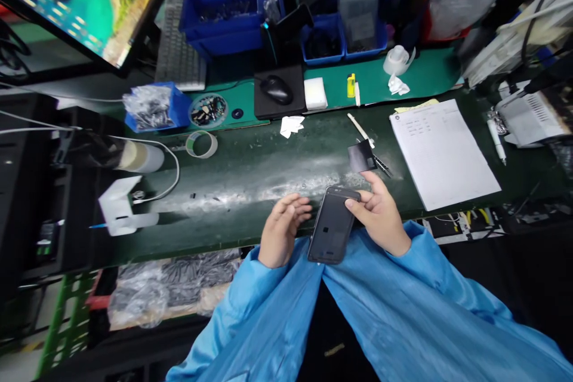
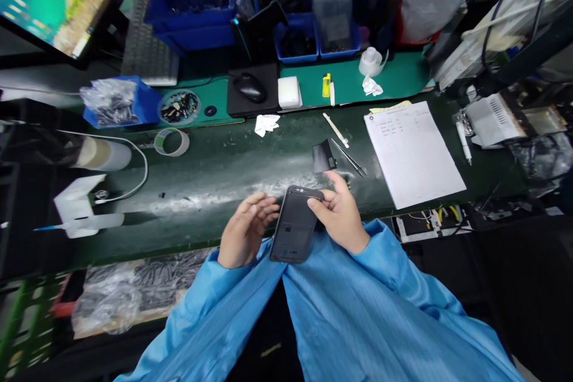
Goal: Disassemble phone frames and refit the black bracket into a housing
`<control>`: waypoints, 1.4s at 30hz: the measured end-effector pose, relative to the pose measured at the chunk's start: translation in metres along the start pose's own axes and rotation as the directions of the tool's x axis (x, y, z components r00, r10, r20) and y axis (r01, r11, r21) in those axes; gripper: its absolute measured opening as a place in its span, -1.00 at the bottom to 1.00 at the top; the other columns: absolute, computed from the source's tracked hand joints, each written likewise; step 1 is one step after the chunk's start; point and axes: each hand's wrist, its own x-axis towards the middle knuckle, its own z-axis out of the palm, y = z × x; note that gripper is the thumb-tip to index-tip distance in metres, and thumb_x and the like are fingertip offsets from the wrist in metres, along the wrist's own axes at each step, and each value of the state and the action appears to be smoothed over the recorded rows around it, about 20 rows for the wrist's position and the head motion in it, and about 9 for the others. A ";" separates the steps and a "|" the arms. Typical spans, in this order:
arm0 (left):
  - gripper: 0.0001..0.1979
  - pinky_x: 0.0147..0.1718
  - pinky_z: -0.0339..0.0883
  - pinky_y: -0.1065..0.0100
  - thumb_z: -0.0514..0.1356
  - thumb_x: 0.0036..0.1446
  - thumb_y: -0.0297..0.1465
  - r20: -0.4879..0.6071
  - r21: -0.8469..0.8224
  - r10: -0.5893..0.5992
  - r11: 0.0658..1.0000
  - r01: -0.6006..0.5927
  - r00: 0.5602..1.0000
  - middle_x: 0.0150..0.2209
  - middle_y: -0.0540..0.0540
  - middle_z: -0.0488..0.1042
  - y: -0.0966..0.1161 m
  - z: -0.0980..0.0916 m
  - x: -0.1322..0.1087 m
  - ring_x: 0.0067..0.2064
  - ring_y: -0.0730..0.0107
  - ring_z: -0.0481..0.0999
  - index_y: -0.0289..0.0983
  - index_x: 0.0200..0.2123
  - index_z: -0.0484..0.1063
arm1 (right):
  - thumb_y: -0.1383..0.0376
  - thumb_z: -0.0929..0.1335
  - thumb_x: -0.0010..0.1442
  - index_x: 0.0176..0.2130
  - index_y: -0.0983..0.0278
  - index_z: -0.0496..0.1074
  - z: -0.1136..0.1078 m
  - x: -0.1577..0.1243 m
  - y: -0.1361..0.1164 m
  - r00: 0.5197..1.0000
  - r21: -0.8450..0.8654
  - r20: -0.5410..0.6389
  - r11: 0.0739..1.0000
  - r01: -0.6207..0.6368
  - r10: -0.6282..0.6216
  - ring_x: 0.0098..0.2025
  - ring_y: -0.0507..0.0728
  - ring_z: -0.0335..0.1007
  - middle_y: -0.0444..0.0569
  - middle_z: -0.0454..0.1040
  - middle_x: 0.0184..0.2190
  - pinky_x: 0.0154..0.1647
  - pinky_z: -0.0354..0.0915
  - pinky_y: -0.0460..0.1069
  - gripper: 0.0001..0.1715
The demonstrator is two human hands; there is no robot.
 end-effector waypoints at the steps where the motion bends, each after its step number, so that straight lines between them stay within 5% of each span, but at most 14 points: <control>1: -0.47 -0.15 0.52 0.21 0.43 0.04 -0.02 0.114 -0.002 -0.059 0.998 0.060 0.992 -0.10 -0.19 0.65 0.000 0.003 -0.004 -0.11 0.13 0.65 -0.22 -0.03 0.53 | -0.01 0.56 0.15 0.22 0.09 0.17 0.001 0.000 0.000 1.000 -0.003 0.006 1.000 -0.005 0.005 -0.29 0.15 0.65 -0.19 0.64 -0.34 -0.18 0.59 0.07 -0.17; 4: -0.35 -0.08 0.52 0.16 0.42 0.08 -0.01 0.369 0.052 -0.144 0.990 0.134 0.918 0.01 -0.22 0.64 0.000 0.012 -0.014 0.01 0.00 0.63 -0.22 0.15 0.49 | 0.00 0.55 0.17 0.22 0.08 0.18 0.002 -0.001 -0.001 0.999 -0.022 0.034 1.000 -0.008 0.009 -0.29 0.15 0.65 -0.17 0.65 -0.33 -0.20 0.58 0.06 -0.20; 7: -0.38 -0.09 0.52 0.24 0.43 0.15 -0.13 0.442 0.117 -0.120 0.990 0.076 0.889 -0.02 -0.17 0.65 0.001 0.018 -0.016 -0.04 0.12 0.65 -0.17 0.22 0.42 | -0.02 0.53 0.20 0.18 0.07 0.23 0.001 0.000 -0.003 0.997 -0.047 0.020 0.996 0.069 -0.068 -0.25 0.14 0.65 -0.10 0.66 -0.20 -0.16 0.59 0.07 -0.28; 11: -0.42 -0.16 0.53 0.30 0.39 0.20 -0.13 0.388 0.123 -0.035 0.992 -0.014 0.921 -0.13 -0.11 0.66 0.002 0.018 -0.015 -0.17 0.25 0.67 -0.17 0.22 0.38 | -0.07 0.47 0.28 -0.04 0.10 0.40 -0.005 0.000 -0.008 0.951 -0.181 -0.104 0.945 0.271 -0.292 0.00 0.20 0.61 -0.01 0.62 -0.02 0.08 0.54 0.17 -0.58; 15: -0.44 -0.21 0.54 0.30 0.40 0.18 -0.13 0.342 0.118 -0.024 0.993 -0.018 0.939 -0.15 -0.09 0.64 0.003 0.017 -0.016 -0.22 0.28 0.65 -0.17 0.17 0.38 | -0.02 0.45 0.33 -0.31 0.17 0.48 -0.007 -0.002 -0.012 0.910 -0.367 -0.034 0.852 0.373 -0.413 0.09 0.25 0.55 0.06 0.57 0.05 0.18 0.48 0.23 -0.65; 22: -0.43 -0.15 0.56 0.18 0.40 0.16 -0.10 0.307 0.106 -0.036 0.994 0.003 0.951 -0.07 -0.14 0.62 0.002 0.019 -0.021 -0.13 0.13 0.65 -0.16 0.15 0.39 | 0.04 0.44 0.34 -0.34 0.17 0.55 0.003 -0.008 -0.010 0.929 -0.430 0.119 0.826 0.366 -0.350 0.11 0.27 0.52 0.08 0.49 0.16 0.24 0.43 0.27 -0.70; 42: -0.41 -0.05 0.52 0.23 0.39 0.18 -0.08 0.324 0.115 -0.019 0.993 -0.020 0.946 -0.02 -0.16 0.62 0.003 0.024 -0.023 -0.07 0.17 0.63 -0.19 0.19 0.41 | 0.07 0.47 0.30 -0.39 0.17 0.54 0.005 -0.012 -0.008 0.958 -0.452 0.091 0.846 0.282 -0.271 0.10 0.28 0.52 0.05 0.49 0.14 0.26 0.41 0.27 -0.70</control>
